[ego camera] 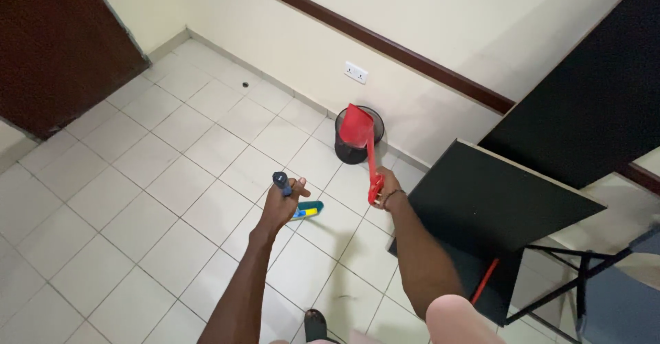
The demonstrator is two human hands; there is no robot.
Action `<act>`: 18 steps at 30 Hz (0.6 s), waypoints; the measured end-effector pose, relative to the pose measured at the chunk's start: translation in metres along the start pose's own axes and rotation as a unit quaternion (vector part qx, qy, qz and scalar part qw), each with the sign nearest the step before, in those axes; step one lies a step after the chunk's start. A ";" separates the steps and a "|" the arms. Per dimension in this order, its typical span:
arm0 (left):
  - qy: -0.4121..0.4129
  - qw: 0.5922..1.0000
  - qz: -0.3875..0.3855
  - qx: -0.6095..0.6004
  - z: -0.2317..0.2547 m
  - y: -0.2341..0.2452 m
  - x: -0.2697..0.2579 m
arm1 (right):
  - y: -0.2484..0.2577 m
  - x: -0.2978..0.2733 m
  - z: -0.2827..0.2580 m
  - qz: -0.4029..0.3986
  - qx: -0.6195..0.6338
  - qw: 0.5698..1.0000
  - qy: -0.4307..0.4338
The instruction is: The recorder uses a broom and dustpan to sweep debris from a tiled floor into the dustpan and then empties it into a trash can.
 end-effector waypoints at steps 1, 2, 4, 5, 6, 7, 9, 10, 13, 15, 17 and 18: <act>0.006 1.000 -0.003 -0.003 0.004 -0.001 -0.001 | -0.006 -0.027 -0.010 -0.042 0.004 0.996 -0.074; 0.012 1.000 -0.006 -0.005 0.009 -0.002 -0.002 | -0.012 -0.054 -0.020 -0.085 0.008 0.986 -0.147; 0.016 1.000 -0.005 -0.011 0.005 -0.001 -0.002 | -0.014 -0.057 -0.019 -0.087 0.055 0.984 -0.144; 0.017 1.000 -0.006 -0.019 0.004 -0.003 -0.001 | -0.012 -0.058 -0.021 -0.086 0.103 0.981 -0.139; 0.017 1.000 -0.006 -0.019 0.005 -0.004 -0.001 | -0.013 -0.069 -0.025 -0.087 0.102 0.981 -0.139; 0.017 1.000 -0.008 -0.015 0.007 -0.002 0.000 | -0.017 -0.080 -0.030 -0.084 0.097 0.983 -0.134; 0.016 1.000 -0.011 -0.010 0.008 -0.001 0.001 | -0.016 -0.062 -0.025 -0.081 0.093 0.984 -0.129; 0.020 1.000 -0.013 -0.003 0.006 -0.002 0.002 | -0.013 -0.034 -0.013 -0.124 0.105 0.973 -0.165; 0.025 1.000 -0.016 0.002 0.003 -0.002 0.004 | -0.011 0.027 0.016 -0.164 0.060 0.968 -0.180; 0.025 1.000 -0.017 0.000 0.005 -0.002 0.003 | -0.010 0.038 0.035 -0.160 0.004 0.975 -0.156; 0.045 0.999 -0.013 -0.008 0.008 -0.002 0.002 | -0.005 0.030 0.048 -0.104 -0.218 0.970 0.011; 0.044 0.999 -0.014 -0.008 0.013 -0.002 0.001 | 0.003 0.036 0.060 -0.103 -0.217 0.971 0.012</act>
Point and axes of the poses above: each hand's wrist, its own x-axis towards the middle knuckle, its own y-axis out of the back of the hand, z = x × y, the point moved 3 cm from there along x, towards the middle knuckle, and after that the axes turned 1 degree about -z, right-handed, at the moved point
